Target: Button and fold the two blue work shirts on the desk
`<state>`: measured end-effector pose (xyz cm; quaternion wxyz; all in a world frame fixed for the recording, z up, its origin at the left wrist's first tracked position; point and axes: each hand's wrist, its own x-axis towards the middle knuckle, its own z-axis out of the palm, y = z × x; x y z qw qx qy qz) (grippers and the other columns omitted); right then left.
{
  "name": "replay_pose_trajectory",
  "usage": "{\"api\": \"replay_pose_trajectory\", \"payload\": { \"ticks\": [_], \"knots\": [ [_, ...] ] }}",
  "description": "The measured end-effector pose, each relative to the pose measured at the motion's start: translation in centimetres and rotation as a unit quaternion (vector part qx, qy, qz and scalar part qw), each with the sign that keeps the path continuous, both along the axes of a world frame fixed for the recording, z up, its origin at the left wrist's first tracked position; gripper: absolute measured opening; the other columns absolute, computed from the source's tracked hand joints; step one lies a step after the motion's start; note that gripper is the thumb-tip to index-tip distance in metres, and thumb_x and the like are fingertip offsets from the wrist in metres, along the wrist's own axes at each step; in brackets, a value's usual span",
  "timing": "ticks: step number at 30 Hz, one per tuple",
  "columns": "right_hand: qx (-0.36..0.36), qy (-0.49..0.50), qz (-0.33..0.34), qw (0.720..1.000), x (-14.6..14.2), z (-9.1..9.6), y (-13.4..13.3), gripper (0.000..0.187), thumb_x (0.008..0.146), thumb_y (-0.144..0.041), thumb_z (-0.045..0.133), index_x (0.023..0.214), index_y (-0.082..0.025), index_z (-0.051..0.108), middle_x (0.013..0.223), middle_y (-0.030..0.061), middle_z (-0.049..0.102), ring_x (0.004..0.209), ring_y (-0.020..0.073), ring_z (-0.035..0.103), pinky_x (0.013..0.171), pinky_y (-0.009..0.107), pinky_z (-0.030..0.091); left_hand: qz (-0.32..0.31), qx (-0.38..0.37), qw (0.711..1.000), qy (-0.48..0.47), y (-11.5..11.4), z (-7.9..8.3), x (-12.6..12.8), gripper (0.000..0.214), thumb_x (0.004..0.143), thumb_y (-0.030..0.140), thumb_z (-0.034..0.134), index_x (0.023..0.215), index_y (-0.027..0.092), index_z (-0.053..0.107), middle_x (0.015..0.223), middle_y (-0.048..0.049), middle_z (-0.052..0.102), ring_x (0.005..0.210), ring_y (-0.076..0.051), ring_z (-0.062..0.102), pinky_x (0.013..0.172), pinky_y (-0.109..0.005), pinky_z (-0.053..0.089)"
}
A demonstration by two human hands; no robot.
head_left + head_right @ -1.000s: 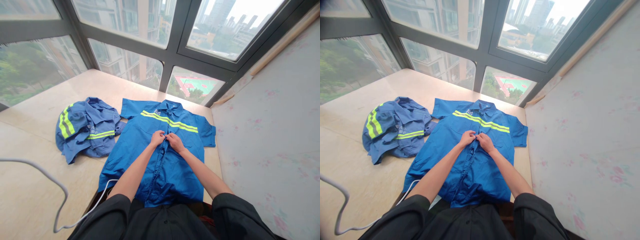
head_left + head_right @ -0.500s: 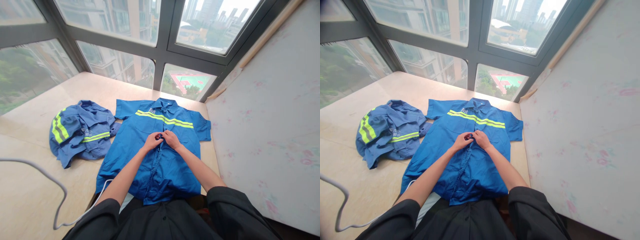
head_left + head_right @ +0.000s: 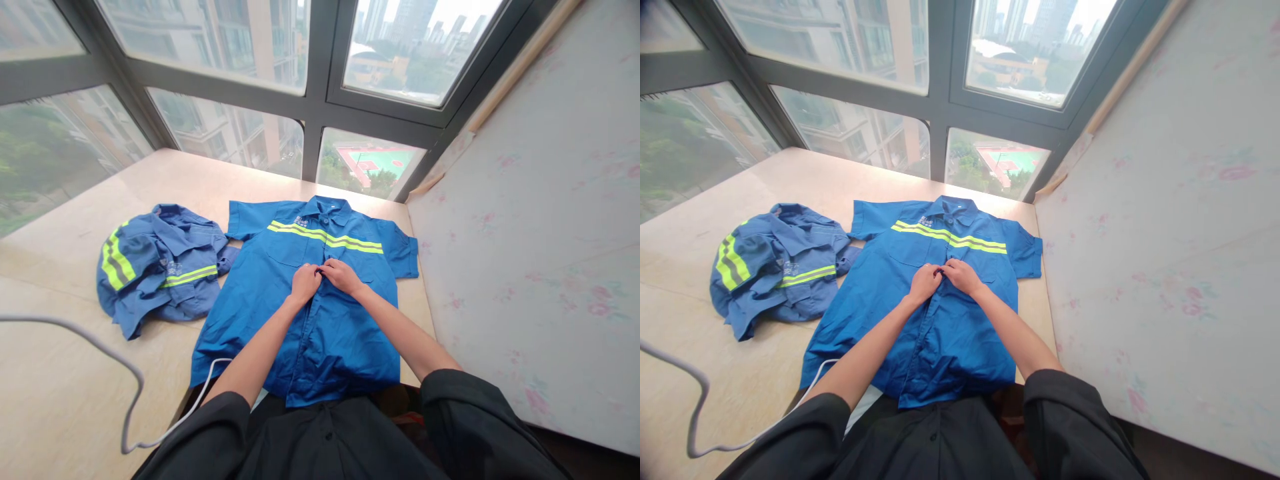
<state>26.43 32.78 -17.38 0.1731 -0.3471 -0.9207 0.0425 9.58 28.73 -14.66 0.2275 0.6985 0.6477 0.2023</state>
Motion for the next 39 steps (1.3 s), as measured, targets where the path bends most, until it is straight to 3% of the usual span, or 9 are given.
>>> {"api": "replay_pose_trajectory", "payload": {
  "ticks": [8,18,31,39],
  "knots": [
    [0.012,-0.049,0.047,0.998,0.4,1.2,1.3,0.02,0.096,-0.024,0.053,0.108,-0.02,0.068,0.1,0.0082,0.063,0.089,0.0184,0.056,0.079,0.029,0.045,-0.012,0.003,0.999,0.04,-0.2,0.0,0.0,0.033,0.094,0.021,0.041,0.106,0.019,0.071,0.101,-0.0106,0.066,0.095,-0.021,0.06,0.086,-0.028,0.044],
    [0.015,-0.065,0.057,0.996,0.1,1.4,1.5,0.018,0.095,-0.023,0.054,0.105,-0.018,0.068,0.099,0.0087,0.062,0.09,0.019,0.057,0.079,0.03,0.046,-0.016,-0.005,0.999,0.042,0.1,-0.1,0.0,0.036,0.093,0.018,0.039,0.111,0.017,0.07,0.104,-0.0124,0.066,0.097,-0.021,0.061,0.089,-0.029,0.045],
    [-0.029,0.108,0.01,0.994,-0.3,-0.3,1.0,0.018,0.093,-0.017,0.054,0.099,-0.019,0.071,0.098,0.0091,0.061,0.093,0.0206,0.058,0.086,0.034,0.05,0.004,-0.04,0.999,0.002,1.1,-0.4,-0.2,0.035,0.086,0.014,0.045,0.106,0.02,0.073,0.105,-0.0088,0.068,0.101,-0.02,0.062,0.09,-0.027,0.046],
    [-0.056,0.158,-0.02,0.986,-0.6,-0.3,0.3,0.017,0.093,-0.017,0.053,0.094,-0.02,0.07,0.096,0.0082,0.059,0.094,0.0206,0.057,0.088,0.036,0.05,0.018,-0.071,0.997,-0.031,1.3,-0.3,-0.2,0.025,0.087,0.034,0.056,0.099,0.019,0.071,0.1,-0.0071,0.068,0.091,-0.019,0.063,0.082,-0.026,0.047]
  ]
}}
